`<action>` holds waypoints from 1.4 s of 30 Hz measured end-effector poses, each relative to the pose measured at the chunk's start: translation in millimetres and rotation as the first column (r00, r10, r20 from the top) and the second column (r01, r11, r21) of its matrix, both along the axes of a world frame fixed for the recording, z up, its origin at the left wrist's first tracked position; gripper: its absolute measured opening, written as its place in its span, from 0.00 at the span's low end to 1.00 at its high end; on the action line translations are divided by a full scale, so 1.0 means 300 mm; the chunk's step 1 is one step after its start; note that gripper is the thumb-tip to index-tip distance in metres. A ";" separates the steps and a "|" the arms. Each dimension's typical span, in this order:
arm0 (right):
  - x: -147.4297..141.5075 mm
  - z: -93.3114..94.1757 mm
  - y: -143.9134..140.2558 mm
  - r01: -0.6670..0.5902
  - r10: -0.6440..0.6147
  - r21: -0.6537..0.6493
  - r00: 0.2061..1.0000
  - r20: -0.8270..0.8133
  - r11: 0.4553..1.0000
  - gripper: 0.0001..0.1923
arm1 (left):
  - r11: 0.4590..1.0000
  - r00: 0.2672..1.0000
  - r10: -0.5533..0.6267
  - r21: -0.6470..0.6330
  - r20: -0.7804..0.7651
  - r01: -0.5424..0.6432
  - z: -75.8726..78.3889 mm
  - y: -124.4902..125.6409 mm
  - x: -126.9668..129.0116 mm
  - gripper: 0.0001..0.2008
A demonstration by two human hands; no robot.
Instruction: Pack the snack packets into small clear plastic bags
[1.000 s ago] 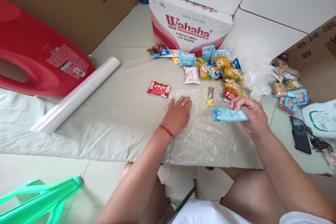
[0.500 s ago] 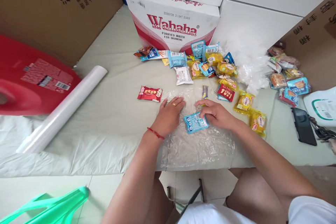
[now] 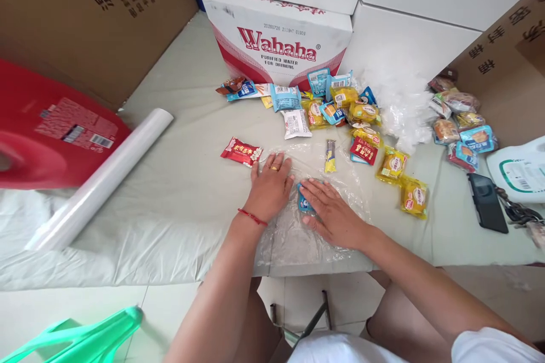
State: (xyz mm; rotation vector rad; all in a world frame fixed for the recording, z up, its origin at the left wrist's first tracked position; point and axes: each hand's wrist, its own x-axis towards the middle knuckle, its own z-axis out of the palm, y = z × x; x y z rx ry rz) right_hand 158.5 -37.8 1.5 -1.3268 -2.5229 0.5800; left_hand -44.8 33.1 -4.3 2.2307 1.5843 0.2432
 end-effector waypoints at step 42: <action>0.096 0.095 0.149 -0.045 0.053 -0.114 0.996 0.067 0.992 0.33 | 0.977 0.642 0.078 0.069 0.763 -0.200 0.135 -0.054 0.000 0.11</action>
